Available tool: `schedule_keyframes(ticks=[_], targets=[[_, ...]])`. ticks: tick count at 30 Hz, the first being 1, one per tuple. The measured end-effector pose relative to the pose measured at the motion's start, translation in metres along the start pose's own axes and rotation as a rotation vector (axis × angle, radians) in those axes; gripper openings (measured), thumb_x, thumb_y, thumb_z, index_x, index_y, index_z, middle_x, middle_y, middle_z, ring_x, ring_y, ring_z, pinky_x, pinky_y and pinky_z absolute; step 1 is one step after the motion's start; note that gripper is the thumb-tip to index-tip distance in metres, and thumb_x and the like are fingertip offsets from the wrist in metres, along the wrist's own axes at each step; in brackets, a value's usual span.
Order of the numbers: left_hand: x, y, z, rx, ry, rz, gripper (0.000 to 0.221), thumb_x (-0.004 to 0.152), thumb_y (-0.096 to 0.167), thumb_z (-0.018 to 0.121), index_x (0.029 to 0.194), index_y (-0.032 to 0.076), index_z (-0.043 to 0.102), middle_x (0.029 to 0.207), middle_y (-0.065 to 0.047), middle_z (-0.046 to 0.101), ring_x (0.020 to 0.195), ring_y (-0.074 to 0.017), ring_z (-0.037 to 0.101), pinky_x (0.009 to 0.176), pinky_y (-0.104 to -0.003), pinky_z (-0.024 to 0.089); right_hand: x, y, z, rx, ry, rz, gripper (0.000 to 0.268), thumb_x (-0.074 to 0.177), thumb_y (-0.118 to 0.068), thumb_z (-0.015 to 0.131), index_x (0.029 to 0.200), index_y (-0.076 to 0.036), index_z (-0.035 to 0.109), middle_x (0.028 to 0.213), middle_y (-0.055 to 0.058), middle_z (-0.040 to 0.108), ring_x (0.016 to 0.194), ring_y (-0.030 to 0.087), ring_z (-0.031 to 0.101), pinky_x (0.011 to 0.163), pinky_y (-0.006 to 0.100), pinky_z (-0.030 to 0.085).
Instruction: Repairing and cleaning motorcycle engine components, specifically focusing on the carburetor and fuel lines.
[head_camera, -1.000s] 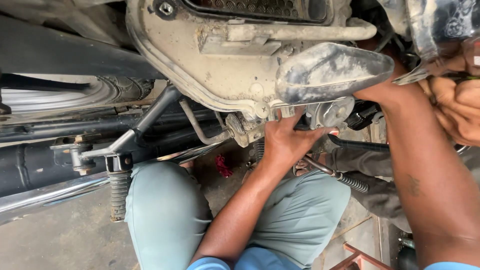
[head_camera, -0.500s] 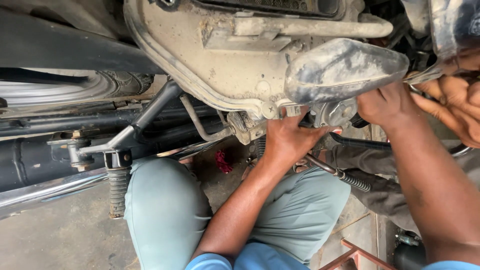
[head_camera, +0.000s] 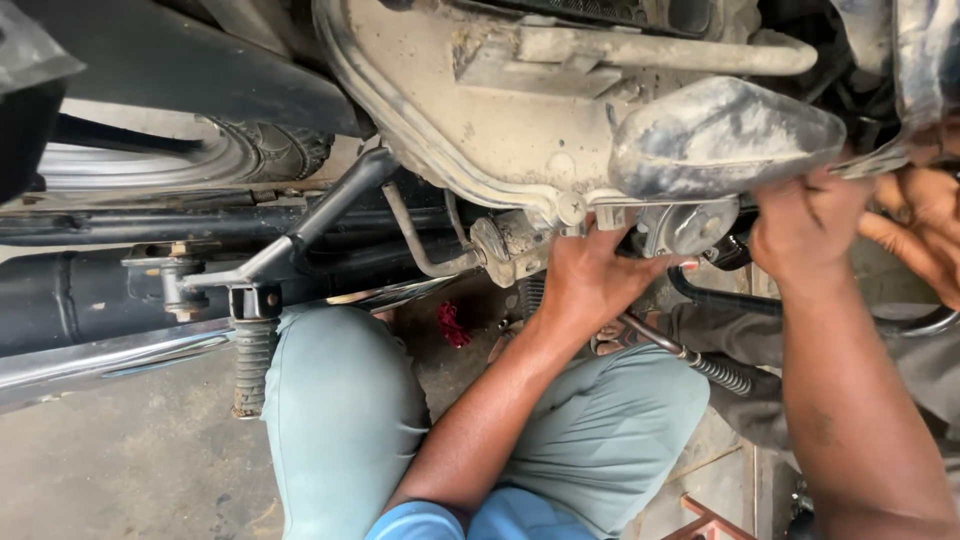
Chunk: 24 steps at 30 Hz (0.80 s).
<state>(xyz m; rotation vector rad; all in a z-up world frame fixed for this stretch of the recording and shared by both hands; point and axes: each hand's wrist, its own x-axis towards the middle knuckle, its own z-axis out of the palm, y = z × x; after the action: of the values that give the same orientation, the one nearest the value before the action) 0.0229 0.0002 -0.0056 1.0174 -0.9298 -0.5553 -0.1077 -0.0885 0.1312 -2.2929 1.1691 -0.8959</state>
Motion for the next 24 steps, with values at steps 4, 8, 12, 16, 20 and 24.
schedule_keyframes(ticks=[4, 8, 12, 16, 20, 24], targets=[[-0.004, 0.001, 0.006, 0.005, -0.018, -0.035, 0.069, 0.073, 0.034, 0.096, 0.126, 0.004, 0.064, 0.109, -0.016, 0.075, 0.094, -0.0303, 0.079, 0.076, -0.036, 0.065, 0.007, -0.007, -0.015, -0.421, -0.487, -0.153, 0.075, 0.084, -0.06, 0.067, 0.122, 0.005, 0.065, 0.117, 0.023, 0.069, 0.115, 0.039, 0.065, 0.102, 0.047, 0.05], [-0.008, -0.009, 0.008, 0.073, 0.025, 0.051, 0.068, 0.072, 0.034, 0.095, 0.122, 0.002, 0.062, 0.104, -0.021, 0.073, 0.092, -0.033, 0.077, 0.073, -0.038, 0.064, 0.012, -0.014, -0.011, -0.847, -0.575, -0.427, 0.123, 0.044, -0.078, 0.081, 0.125, 0.013, 0.062, 0.12, 0.031, 0.064, 0.111, 0.049, 0.064, 0.098, 0.051, 0.051], [-0.014, -0.01, 0.011, 0.026, -0.041, -0.041, 0.071, 0.078, 0.031, 0.093, 0.133, 0.001, 0.06, 0.094, -0.019, 0.074, 0.083, -0.0319, 0.078, 0.066, -0.035, 0.063, 0.024, -0.013, -0.002, -0.534, -0.608, -0.258, 0.108, 0.048, -0.073, 0.085, 0.121, 0.004, 0.067, 0.122, 0.021, 0.07, 0.113, 0.041, 0.068, 0.099, 0.049, 0.053], [-0.01, -0.01, 0.01, 0.02, -0.118, -0.194, 0.085, 0.077, 0.031, 0.094, 0.138, -0.005, 0.047, 0.061, -0.009, 0.066, 0.057, -0.0274, 0.072, 0.053, -0.037, 0.057, 0.029, 0.001, 0.006, -0.491, -0.418, -0.689, 0.101, 0.058, -0.068, 0.093, 0.115, 0.009, 0.065, 0.114, 0.024, 0.068, 0.107, 0.043, 0.068, 0.095, 0.053, 0.055], [-0.014, -0.015, 0.01, 0.03, -0.109, -0.13, 0.075, 0.082, 0.009, 0.082, 0.142, -0.008, 0.04, 0.067, -0.008, 0.066, 0.06, -0.0264, 0.073, 0.053, -0.036, 0.058, 0.023, 0.012, 0.006, -0.536, -0.35, -0.772, 0.098, 0.059, -0.065, 0.095, 0.115, 0.01, 0.066, 0.113, 0.024, 0.068, 0.107, 0.043, 0.068, 0.094, 0.055, 0.056], [-0.016, -0.016, 0.012, 0.022, -0.082, -0.102, 0.068, 0.082, 0.005, 0.079, 0.137, -0.007, 0.04, 0.065, -0.006, 0.064, 0.06, -0.0254, 0.072, 0.055, -0.036, 0.058, 0.024, 0.013, 0.002, -0.523, -0.366, -0.815, 0.099, 0.062, -0.065, 0.098, 0.118, 0.009, 0.067, 0.118, 0.023, 0.068, 0.107, 0.042, 0.069, 0.095, 0.053, 0.056]])
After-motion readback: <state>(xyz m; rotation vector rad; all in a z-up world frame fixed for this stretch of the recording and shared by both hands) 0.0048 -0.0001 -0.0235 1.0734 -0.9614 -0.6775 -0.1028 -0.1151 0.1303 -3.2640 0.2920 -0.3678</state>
